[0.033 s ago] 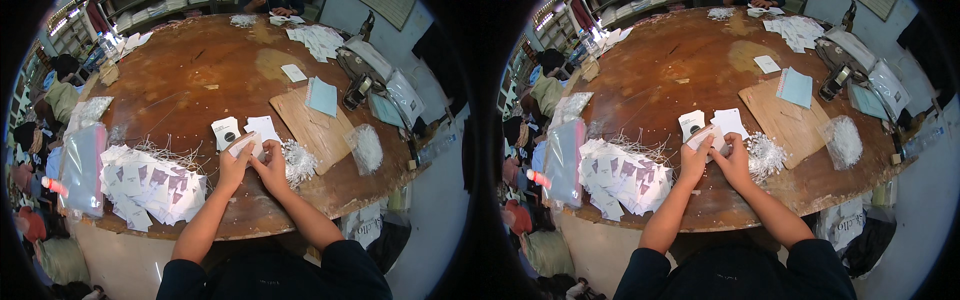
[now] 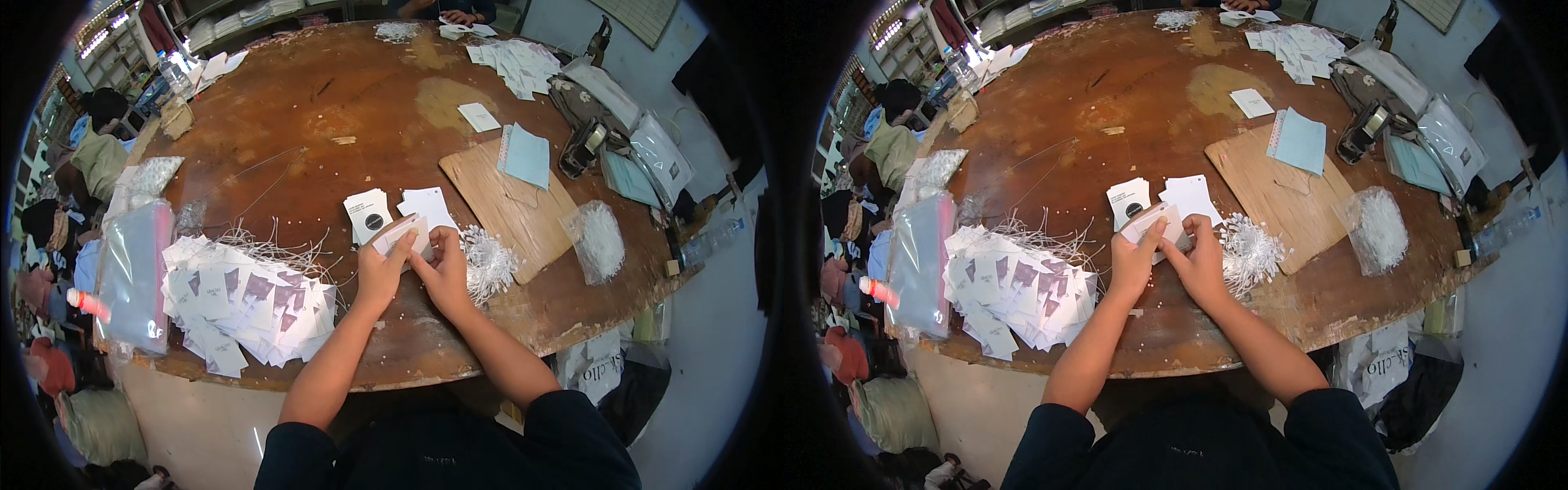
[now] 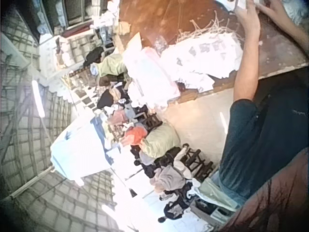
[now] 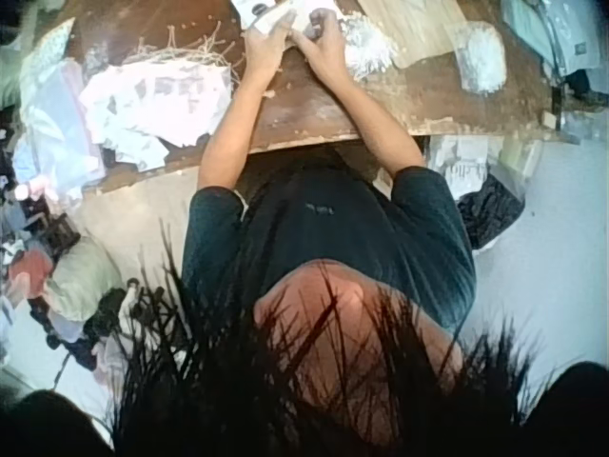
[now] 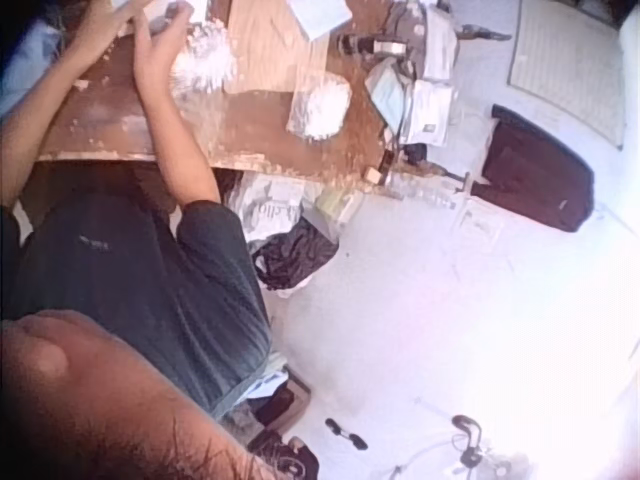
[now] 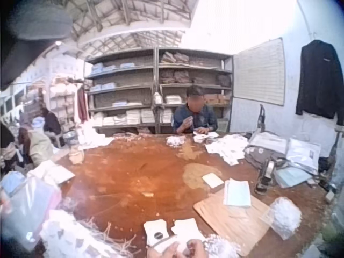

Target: The person repeatedly picks a small white card and a white paper sheet from piles on a wooden table, places the card on the sheet, and stacks the combined unit. The person continues this one-at-a-time assembly throughout the clip.

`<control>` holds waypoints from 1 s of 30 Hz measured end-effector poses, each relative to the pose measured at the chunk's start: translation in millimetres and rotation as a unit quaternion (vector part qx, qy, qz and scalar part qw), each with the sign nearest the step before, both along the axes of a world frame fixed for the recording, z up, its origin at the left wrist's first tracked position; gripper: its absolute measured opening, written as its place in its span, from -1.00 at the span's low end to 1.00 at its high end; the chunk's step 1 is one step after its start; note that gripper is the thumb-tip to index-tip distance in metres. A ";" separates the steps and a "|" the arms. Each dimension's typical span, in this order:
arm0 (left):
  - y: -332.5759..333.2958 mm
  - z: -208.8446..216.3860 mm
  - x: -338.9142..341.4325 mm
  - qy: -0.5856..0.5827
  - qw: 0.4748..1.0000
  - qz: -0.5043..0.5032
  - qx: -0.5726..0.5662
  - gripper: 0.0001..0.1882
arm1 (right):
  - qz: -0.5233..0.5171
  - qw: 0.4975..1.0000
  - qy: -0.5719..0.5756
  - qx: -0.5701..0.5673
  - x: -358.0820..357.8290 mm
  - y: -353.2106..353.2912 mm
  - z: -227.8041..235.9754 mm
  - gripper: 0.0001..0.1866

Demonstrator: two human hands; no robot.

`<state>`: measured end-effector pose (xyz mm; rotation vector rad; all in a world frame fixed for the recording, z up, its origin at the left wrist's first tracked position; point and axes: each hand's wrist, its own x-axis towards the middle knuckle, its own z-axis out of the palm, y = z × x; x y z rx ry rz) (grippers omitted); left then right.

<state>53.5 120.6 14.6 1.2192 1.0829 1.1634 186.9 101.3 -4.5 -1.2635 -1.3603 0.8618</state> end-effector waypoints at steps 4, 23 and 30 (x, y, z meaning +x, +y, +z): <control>2.2 0.1 -3.2 -0.103 0.994 0.029 0.002 -0.46 | -0.018 0.996 -0.009 0.082 3.8 1.7 2.5 -0.76; 4.9 -3.4 -2.3 0.040 0.997 0.047 0.049 -0.67 | 0.066 0.965 0.249 -0.046 4.4 -5.1 15.9 -0.87; 6.3 -7.1 0.4 0.006 0.994 0.090 0.069 -0.67 | 0.027 0.947 0.315 -0.057 10.0 0.1 13.6 -0.86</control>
